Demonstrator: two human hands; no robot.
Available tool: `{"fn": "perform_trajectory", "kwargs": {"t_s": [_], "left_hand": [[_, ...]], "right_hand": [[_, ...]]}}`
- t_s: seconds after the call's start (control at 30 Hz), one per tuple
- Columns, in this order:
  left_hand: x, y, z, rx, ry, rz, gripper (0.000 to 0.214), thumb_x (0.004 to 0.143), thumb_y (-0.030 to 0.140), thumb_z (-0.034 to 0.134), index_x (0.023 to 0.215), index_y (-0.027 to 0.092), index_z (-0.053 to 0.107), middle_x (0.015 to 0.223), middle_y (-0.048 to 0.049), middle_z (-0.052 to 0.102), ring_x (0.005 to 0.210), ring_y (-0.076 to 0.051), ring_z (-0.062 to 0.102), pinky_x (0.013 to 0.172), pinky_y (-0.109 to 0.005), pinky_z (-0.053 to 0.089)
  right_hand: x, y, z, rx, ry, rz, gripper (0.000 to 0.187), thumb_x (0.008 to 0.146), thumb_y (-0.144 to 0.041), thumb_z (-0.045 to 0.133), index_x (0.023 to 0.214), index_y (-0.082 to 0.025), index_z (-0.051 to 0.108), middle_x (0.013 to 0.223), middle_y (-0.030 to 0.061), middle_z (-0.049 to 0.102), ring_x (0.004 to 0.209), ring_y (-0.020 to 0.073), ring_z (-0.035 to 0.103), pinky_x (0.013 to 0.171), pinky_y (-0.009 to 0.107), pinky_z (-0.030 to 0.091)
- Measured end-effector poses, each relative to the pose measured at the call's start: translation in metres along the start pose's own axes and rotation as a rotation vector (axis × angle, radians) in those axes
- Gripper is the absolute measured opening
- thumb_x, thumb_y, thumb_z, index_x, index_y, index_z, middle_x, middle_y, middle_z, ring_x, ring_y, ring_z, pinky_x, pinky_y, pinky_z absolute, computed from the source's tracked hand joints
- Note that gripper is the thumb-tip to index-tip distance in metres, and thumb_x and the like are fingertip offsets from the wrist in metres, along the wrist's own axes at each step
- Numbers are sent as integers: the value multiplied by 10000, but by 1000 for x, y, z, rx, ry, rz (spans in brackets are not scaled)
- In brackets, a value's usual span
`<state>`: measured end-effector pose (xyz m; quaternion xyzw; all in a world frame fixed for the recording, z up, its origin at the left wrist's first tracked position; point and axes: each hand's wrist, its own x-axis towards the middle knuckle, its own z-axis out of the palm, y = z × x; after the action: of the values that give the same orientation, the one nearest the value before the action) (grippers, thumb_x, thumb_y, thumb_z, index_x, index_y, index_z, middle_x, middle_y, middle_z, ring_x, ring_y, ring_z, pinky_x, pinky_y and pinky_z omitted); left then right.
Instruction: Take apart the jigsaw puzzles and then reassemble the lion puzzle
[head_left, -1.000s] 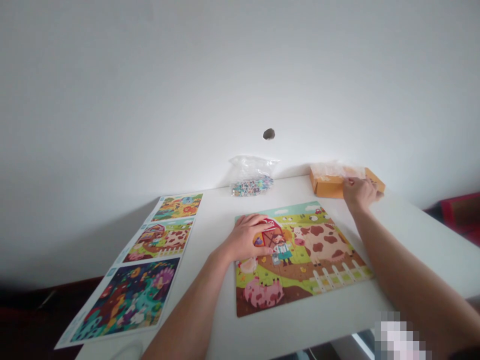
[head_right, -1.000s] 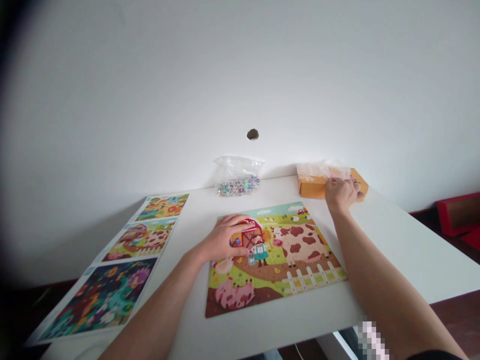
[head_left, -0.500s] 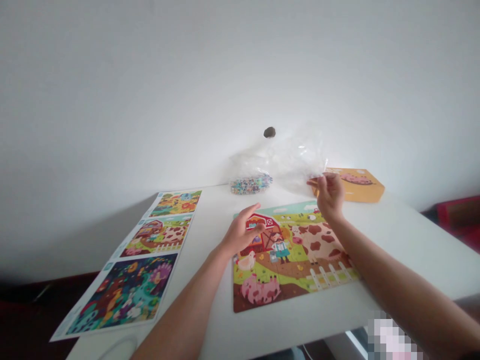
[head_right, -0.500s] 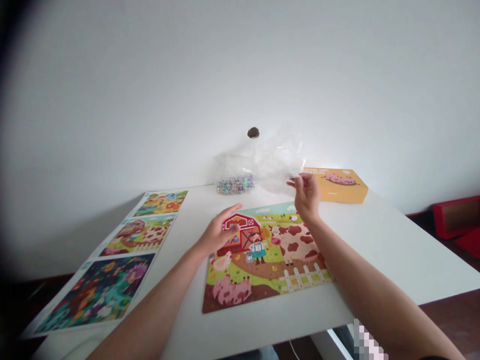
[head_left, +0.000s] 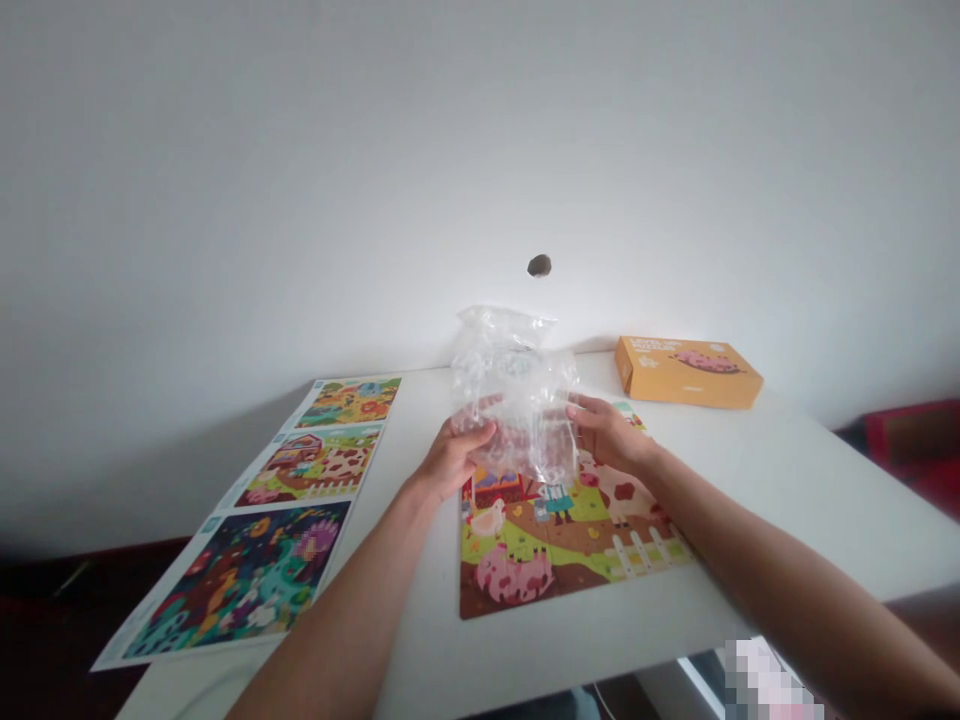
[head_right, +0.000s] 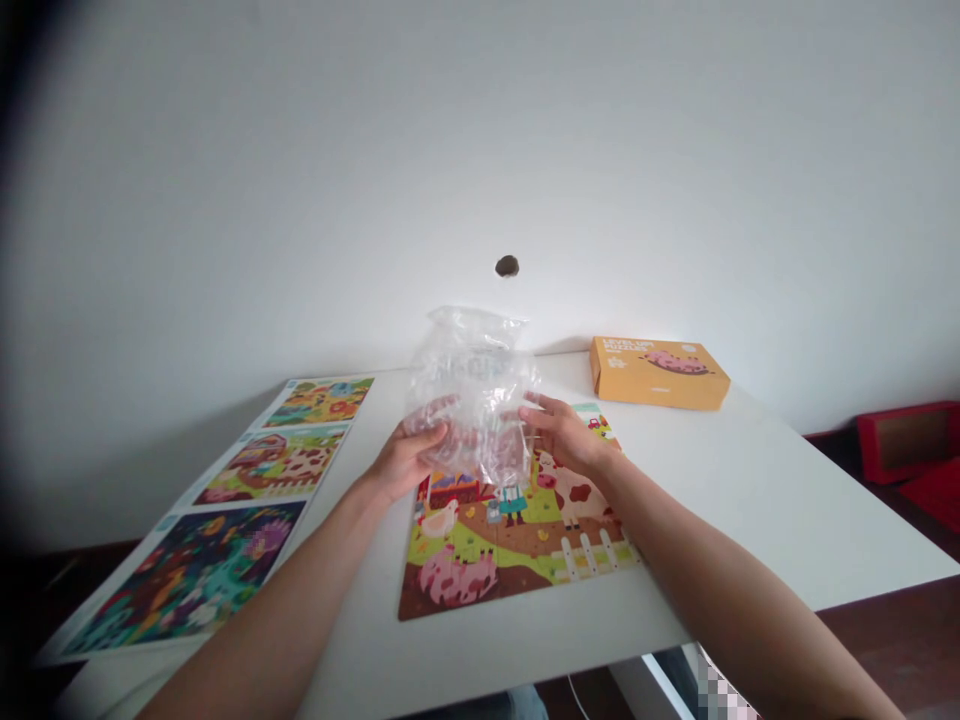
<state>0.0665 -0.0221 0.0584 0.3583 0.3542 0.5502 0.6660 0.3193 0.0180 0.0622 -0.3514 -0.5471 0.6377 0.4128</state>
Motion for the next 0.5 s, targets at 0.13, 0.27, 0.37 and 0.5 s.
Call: {"fn": "perform_trajectory", "kwargs": {"t_s": [0.13, 0.27, 0.37, 0.5], "left_hand": [[7, -1, 1, 69, 255, 173, 386, 612, 387, 855, 839, 115, 702, 568, 21, 605, 460, -96, 562, 452, -209, 449], [14, 0, -8, 154, 340, 292, 464, 681, 531, 771, 913, 138, 688, 640, 9, 621, 474, -98, 562, 434, -210, 418], [14, 0, -14, 364, 309, 343, 477, 760, 538, 695, 1083, 187, 666, 894, -55, 690, 750, -169, 663, 562, -249, 496], [11, -5, -15, 917, 190, 504, 328, 837, 443, 627, 1063, 216, 697, 1150, -78, 676, 1099, -238, 607, 929, -374, 493]], "right_hand": [[4, 2, -3, -16, 156, -127, 270, 715, -409, 778, 787, -165, 686, 661, -3, 664, 495, 77, 476, 472, 205, 383], [12, -2, -15, -34, 399, -185, 305, 682, -428, 795, 793, -162, 695, 638, -16, 658, 416, 46, 391, 359, 187, 283], [20, -6, -35, 156, 534, -264, 316, 651, -399, 818, 810, -172, 666, 667, -23, 657, 375, 27, 377, 310, 173, 268], [24, -13, -68, 325, 733, -315, 268, 668, -321, 798, 805, -193, 607, 711, -23, 676, 438, 50, 510, 359, 156, 413]]}}
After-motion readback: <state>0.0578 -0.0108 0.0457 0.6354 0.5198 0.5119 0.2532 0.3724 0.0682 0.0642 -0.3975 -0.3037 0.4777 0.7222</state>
